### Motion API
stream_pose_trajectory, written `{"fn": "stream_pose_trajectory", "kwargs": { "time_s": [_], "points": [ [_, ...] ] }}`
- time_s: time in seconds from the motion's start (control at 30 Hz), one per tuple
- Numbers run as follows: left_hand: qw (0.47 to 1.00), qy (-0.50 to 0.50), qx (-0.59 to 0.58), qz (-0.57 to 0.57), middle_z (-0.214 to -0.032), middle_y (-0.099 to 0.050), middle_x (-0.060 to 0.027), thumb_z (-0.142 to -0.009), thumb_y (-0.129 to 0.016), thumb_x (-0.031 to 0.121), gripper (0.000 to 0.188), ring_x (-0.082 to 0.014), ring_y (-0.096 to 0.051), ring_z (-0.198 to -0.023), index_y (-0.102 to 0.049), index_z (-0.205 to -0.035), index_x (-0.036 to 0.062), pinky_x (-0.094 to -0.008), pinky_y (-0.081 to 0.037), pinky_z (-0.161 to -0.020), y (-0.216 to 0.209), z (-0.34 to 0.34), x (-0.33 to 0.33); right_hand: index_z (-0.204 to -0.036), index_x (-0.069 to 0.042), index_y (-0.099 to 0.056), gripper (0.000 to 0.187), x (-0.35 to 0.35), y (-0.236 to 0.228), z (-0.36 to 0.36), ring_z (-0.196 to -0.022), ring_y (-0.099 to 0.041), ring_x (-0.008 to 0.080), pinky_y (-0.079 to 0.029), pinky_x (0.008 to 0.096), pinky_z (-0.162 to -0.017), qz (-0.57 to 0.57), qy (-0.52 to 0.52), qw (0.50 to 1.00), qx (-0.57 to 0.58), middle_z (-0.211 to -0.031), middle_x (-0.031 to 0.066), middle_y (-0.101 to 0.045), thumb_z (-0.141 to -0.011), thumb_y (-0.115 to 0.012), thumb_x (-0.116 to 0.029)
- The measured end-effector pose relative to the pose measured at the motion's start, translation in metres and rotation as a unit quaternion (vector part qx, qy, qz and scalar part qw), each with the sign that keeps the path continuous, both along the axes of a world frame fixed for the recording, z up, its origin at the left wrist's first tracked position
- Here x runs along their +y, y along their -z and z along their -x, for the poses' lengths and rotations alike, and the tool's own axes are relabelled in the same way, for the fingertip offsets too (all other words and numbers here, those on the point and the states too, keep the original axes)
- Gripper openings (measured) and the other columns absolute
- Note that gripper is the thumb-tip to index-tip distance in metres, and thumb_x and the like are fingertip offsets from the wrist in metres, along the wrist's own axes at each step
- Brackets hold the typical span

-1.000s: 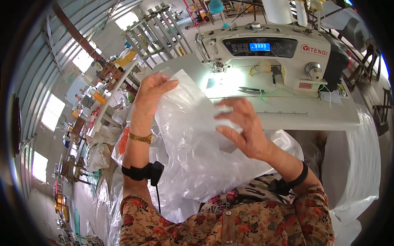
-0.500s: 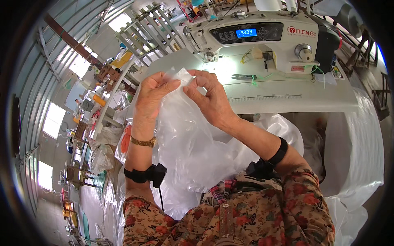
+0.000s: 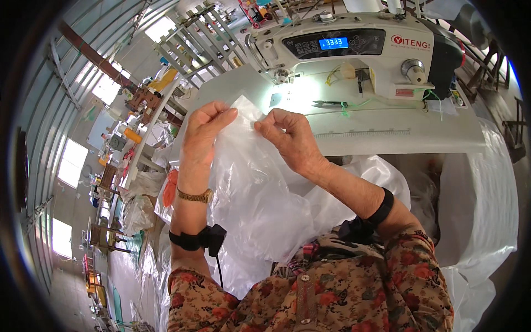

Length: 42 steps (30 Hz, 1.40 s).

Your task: Feeding and folding large white plastic sheets through an industrial sewing machine.

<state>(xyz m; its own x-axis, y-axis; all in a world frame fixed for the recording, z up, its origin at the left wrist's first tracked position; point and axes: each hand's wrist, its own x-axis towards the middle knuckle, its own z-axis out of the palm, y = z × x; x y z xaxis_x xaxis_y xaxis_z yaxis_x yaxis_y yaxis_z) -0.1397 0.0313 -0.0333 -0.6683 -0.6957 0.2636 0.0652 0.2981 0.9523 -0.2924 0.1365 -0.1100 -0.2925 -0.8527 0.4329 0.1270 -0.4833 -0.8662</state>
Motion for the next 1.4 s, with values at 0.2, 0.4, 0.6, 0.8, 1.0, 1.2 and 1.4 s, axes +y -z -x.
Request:
{"fn": "stream_pose_trajectory", "kwargs": {
  "time_s": [0.2,0.4,0.6,0.8,1.0,1.2,1.4],
  "points": [
    [1.000,0.006,0.005,0.007,-0.076,-0.058,0.0068,-0.087,-0.070,0.011,0.009,-0.0013,-0.048,-0.069,-0.066,-0.085,0.0030,-0.0171,-0.038,-0.065,0.007,-0.003,-0.004,-0.082,-0.001,-0.060,0.022,-0.003,0.004,0.003,-0.072,-0.050,0.0055,-0.041,0.0221,-0.067,0.014,0.000,1.000,-0.018,-0.077,-0.0015,-0.059,-0.093,-0.066,-0.019],
    [1.000,0.014,0.018,0.013,-0.080,-0.062,0.0045,-0.088,-0.069,0.011,0.008,-0.0029,-0.053,-0.073,-0.066,-0.087,0.0036,-0.0182,-0.042,-0.069,0.011,-0.006,-0.003,-0.082,0.000,-0.058,0.026,0.003,-0.021,-0.003,-0.068,-0.049,0.0054,-0.040,0.0222,-0.060,-0.021,0.023,0.999,-0.008,-0.074,0.0003,-0.056,-0.094,-0.065,-0.022],
    [0.998,0.005,0.013,0.054,-0.077,-0.059,0.0054,-0.089,-0.069,0.014,0.013,-0.0017,-0.049,-0.071,-0.066,-0.088,0.0006,-0.0175,-0.040,-0.065,0.012,0.002,0.001,-0.080,0.001,-0.052,0.027,-0.022,-0.003,0.005,-0.058,-0.037,0.0075,-0.034,0.0283,-0.051,0.012,0.052,0.994,0.092,-0.061,0.0009,-0.047,-0.096,-0.060,-0.020],
    [0.996,-0.033,-0.004,0.086,-0.078,-0.058,0.0050,-0.089,-0.070,0.016,0.017,-0.0012,-0.048,-0.072,-0.065,-0.090,0.0001,-0.0179,-0.039,-0.065,0.009,0.008,0.012,-0.082,0.002,-0.051,0.023,-0.014,-0.008,-0.004,-0.055,-0.038,0.0129,-0.036,0.0327,-0.051,0.013,0.120,0.979,0.162,-0.057,0.0100,-0.042,-0.097,-0.057,-0.016],
    [0.994,-0.040,-0.049,0.091,-0.072,-0.055,0.0072,-0.090,-0.069,0.018,0.020,-0.0002,-0.044,-0.068,-0.066,-0.079,0.0007,-0.0190,-0.034,-0.061,0.017,0.003,0.003,-0.091,0.001,-0.055,0.012,-0.003,-0.017,-0.010,-0.052,-0.049,0.0210,-0.041,0.0334,-0.052,0.076,0.199,0.946,0.244,-0.063,0.0129,-0.052,-0.092,-0.060,-0.009],
    [0.999,-0.024,0.012,0.033,-0.067,-0.051,0.0079,-0.090,-0.068,0.020,0.026,-0.0004,-0.041,-0.065,-0.064,-0.075,-0.0010,-0.0197,-0.032,-0.058,0.023,0.007,0.008,-0.105,0.000,-0.058,0.019,0.006,-0.007,-0.011,-0.058,-0.053,0.0236,-0.044,0.0343,-0.056,0.108,0.205,0.935,0.268,-0.073,0.0136,-0.056,-0.086,-0.062,0.000],
    [0.999,-0.026,0.011,0.017,-0.069,-0.054,0.0062,-0.091,-0.067,0.020,0.026,-0.0018,-0.044,-0.067,-0.066,-0.077,-0.0017,-0.0203,-0.033,-0.059,0.033,0.014,0.005,-0.113,-0.002,-0.059,0.037,0.003,-0.001,-0.006,-0.064,-0.057,0.0293,-0.047,0.0380,-0.062,0.152,0.230,0.876,0.396,-0.075,0.0120,-0.057,-0.077,-0.063,0.005]
  ]
}}
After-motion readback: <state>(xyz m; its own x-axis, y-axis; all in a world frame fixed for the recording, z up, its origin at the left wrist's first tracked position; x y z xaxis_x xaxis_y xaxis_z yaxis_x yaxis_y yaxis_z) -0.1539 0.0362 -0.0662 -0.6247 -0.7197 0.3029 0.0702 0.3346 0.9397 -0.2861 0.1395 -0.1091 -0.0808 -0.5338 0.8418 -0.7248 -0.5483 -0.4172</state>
